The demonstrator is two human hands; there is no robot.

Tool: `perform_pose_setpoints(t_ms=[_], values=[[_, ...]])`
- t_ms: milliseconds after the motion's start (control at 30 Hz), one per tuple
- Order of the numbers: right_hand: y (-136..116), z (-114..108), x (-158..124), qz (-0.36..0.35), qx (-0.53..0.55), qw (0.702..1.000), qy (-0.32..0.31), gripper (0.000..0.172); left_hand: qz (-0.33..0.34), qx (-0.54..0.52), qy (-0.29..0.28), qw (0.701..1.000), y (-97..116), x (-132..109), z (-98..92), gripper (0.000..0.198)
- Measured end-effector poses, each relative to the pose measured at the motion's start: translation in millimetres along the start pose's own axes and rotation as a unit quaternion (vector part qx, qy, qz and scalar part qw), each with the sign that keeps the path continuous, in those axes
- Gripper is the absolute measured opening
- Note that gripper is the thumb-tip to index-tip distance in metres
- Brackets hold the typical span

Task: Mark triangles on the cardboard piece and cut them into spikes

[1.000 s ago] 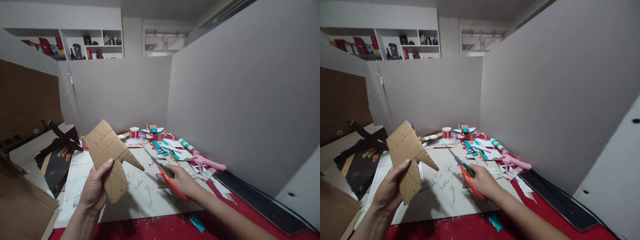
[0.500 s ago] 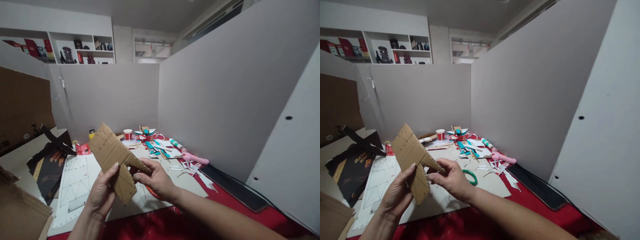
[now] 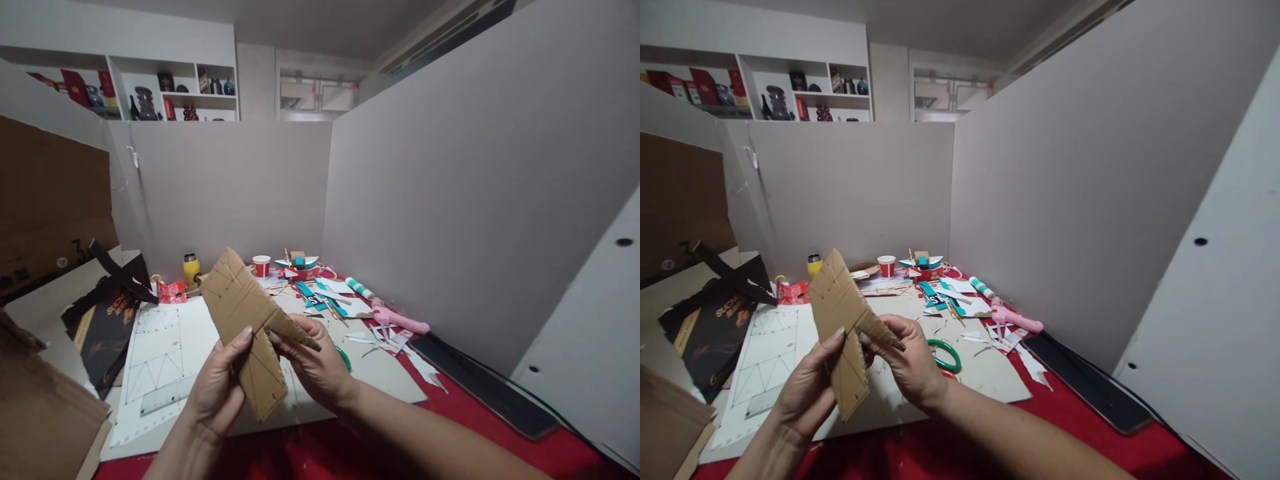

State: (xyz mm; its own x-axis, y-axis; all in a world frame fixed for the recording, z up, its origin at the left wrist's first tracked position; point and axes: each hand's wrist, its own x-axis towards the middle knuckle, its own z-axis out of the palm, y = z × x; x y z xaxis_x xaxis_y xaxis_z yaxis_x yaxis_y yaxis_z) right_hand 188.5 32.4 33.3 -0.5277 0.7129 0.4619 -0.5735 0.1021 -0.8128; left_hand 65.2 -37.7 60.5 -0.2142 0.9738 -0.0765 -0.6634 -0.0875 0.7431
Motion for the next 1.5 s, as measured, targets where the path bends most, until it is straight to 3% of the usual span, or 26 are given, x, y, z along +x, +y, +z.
perform_pose_setpoints(t_ms=[233, 333, 400, 500, 633, 867, 1033, 1300, 1400, 1500], values=[[-6.0, -1.5, -5.9, -0.005, -0.024, 1.000, 0.015, 0.022, -0.061, -0.031, 0.001, 0.998, -3.8, -5.6, 7.1, 0.014], [-14.5, 0.8, -8.5, -0.039, -0.094, 0.995, -0.003, 0.025, -0.094, -0.057, 0.017, 0.994, -3.3, -8.5, 9.9, 0.012], [-19.6, 1.0, -9.7, -0.123, -0.185, 0.975, -0.012, 0.023, -0.118, -0.065, 0.040, 0.990, -3.0, -9.6, 12.6, 0.017], [-23.2, -2.0, -9.6, -0.270, -0.302, 0.914, -0.020, 0.018, -0.141, -0.069, 0.064, 0.986, -3.6, -10.8, 17.1, 0.028], [-24.1, -8.6, -7.0, -0.380, -0.345, 0.856, -0.057, 0.007, -0.170, -0.099, 0.057, 0.979, -5.5, -13.7, 18.6, 0.034], [-31.2, -17.7, -2.3, -0.455, -0.418, 0.779, -0.104, 0.012, -0.185, -0.149, 0.032, 0.971, -9.9, -19.4, 13.5, 0.031], [-20.4, -23.8, 4.3, -0.473, -0.410, 0.773, -0.101, 0.011, -0.177, -0.124, 0.047, 0.975, -11.3, -14.4, 13.7, 0.032], [-12.6, -24.9, 13.1, -0.540, -0.415, 0.727, -0.088, 0.005, -0.136, -0.110, 0.064, 0.983, -11.2, -12.5, 6.7, 0.038], [-12.8, -22.8, 14.9, -0.546, -0.412, 0.726, -0.071, 0.005, -0.113, -0.090, 0.018, 0.989, -11.3, -8.1, -1.2, 0.037], [-13.2, -22.6, 16.8, -0.567, -0.418, 0.707, -0.066, 0.009, -0.091, -0.103, -0.113, 0.984, -11.4, -1.5, -9.5, 0.028]])
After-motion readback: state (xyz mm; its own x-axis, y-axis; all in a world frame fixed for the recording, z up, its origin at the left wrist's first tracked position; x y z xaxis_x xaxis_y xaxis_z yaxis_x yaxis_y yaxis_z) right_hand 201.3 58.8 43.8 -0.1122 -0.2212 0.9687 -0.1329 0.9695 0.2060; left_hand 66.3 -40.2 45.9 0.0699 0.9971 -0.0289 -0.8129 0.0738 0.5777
